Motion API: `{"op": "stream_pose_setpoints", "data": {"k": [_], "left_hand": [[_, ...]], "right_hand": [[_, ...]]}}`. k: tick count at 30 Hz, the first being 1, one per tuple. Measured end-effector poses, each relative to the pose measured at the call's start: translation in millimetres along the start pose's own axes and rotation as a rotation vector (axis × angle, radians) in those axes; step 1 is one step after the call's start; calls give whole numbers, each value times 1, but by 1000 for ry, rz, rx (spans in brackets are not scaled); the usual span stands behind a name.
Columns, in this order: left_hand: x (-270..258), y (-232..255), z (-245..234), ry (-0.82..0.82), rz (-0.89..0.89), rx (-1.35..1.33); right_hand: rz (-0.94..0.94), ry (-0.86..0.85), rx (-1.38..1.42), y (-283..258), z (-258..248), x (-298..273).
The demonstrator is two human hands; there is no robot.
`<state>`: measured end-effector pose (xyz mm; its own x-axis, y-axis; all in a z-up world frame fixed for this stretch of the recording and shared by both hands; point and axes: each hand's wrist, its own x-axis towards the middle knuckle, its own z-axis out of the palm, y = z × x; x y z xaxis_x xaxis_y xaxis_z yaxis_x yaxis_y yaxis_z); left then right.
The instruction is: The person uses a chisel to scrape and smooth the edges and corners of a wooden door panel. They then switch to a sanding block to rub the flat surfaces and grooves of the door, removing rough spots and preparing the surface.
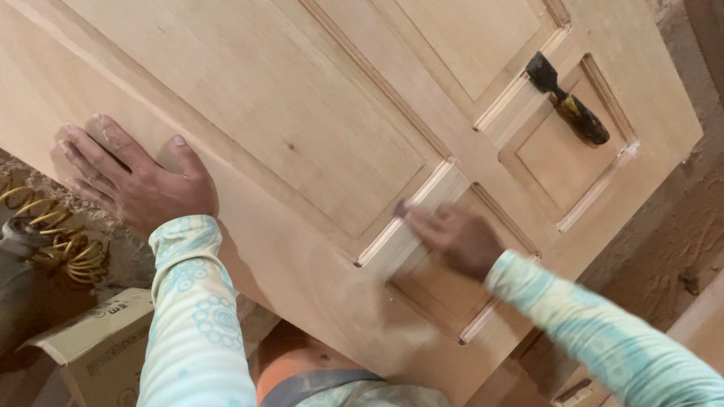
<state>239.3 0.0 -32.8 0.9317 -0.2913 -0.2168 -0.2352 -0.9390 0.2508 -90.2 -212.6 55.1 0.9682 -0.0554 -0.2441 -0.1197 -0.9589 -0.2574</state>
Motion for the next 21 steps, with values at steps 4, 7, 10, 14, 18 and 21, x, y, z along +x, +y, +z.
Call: {"op": "stream_pose_setpoints", "data": {"k": [4, 7, 10, 14, 18, 21], "left_hand": [[-1, 1, 3, 8, -11, 28], [4, -2, 5, 32, -7, 119], [1, -6, 11, 16, -7, 98], [3, -3, 10, 11, -4, 101], [1, -1, 7, 35, -3, 122], [2, -2, 10, 22, -13, 100]], "right_hand": [[4, -160, 292, -77, 17, -4], [-106, 20, 325, -70, 10, 0], [81, 28, 203, -26, -1, -3], [270, 121, 96, -59, 15, 5], [259, 276, 310, -121, 40, 2], [244, 140, 334, -107, 44, -11]]}}
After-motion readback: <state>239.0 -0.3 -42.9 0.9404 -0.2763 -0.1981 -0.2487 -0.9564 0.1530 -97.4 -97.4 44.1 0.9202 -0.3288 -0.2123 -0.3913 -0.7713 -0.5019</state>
